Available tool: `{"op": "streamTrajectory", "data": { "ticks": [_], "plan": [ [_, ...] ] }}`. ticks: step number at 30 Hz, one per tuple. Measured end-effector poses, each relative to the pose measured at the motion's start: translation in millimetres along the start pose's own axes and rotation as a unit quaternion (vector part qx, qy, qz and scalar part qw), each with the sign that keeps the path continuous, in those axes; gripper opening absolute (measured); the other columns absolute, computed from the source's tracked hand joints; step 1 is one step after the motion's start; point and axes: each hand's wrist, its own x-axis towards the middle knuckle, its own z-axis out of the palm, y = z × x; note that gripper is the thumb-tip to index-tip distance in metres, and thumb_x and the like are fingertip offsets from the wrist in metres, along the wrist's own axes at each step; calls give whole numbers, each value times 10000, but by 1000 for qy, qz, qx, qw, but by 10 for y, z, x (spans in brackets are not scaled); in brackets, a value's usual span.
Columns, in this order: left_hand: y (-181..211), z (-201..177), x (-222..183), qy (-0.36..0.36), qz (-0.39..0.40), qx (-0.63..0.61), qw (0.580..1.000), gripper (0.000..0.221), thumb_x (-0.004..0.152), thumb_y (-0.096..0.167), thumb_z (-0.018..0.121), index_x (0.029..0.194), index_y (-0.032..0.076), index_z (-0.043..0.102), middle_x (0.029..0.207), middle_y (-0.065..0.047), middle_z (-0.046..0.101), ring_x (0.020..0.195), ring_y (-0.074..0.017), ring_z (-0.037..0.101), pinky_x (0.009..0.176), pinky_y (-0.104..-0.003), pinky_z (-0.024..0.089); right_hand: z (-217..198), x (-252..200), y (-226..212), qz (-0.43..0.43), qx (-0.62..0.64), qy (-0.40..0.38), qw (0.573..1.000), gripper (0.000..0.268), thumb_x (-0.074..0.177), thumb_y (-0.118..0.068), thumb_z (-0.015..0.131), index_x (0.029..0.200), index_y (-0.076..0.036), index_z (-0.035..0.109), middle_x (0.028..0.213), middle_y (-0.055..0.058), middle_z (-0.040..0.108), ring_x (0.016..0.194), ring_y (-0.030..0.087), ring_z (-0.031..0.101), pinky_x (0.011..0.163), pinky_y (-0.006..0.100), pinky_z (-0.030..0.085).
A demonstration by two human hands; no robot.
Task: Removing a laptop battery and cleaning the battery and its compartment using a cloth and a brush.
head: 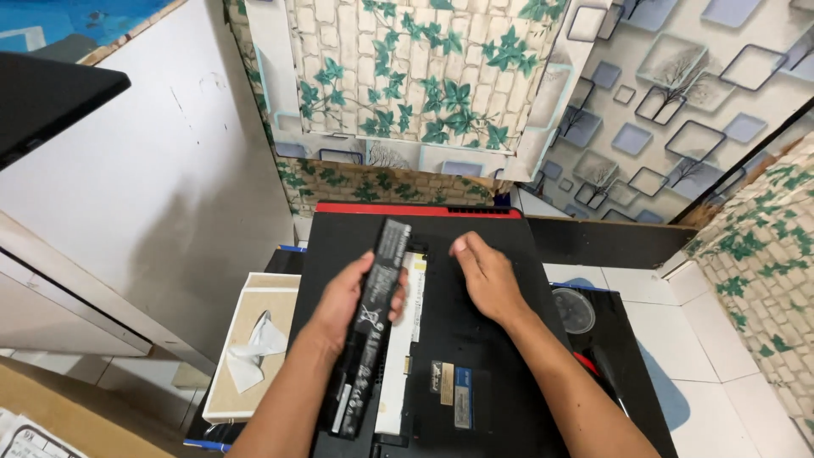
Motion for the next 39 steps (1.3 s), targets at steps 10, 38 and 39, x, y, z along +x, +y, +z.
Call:
{"op": "streamTrajectory", "data": {
  "ticks": [10,38,39],
  "plan": [
    [-109,72,-98,-41,9,-27,999,473,1030,317,487,1418,60,572,912,-326,608,648,-405,622,492,-445,529,89,-230,-343,-201,200,134,949,478,1026,80,537,1490,-34,539,1099,167,503,966,232,682,873,399,651],
    [310,718,-411,150,-100,245,953,835,840,653,330,1531,240,554,1413,-29,680,1245,-146,628,1012,-295,499,290,-607,-567,-386,62,-117,913,229,1019,-99,655,1241,-65,700,1097,115,720,949,261,696,836,368,571],
    [294,698,-399,159,-100,242,952,864,823,659,341,1546,222,525,1470,-21,652,1317,-138,607,1100,-298,471,251,-561,-570,-425,34,-115,897,223,1033,-105,628,1232,-42,705,1126,138,733,977,289,713,863,393,576]
  ]
}}
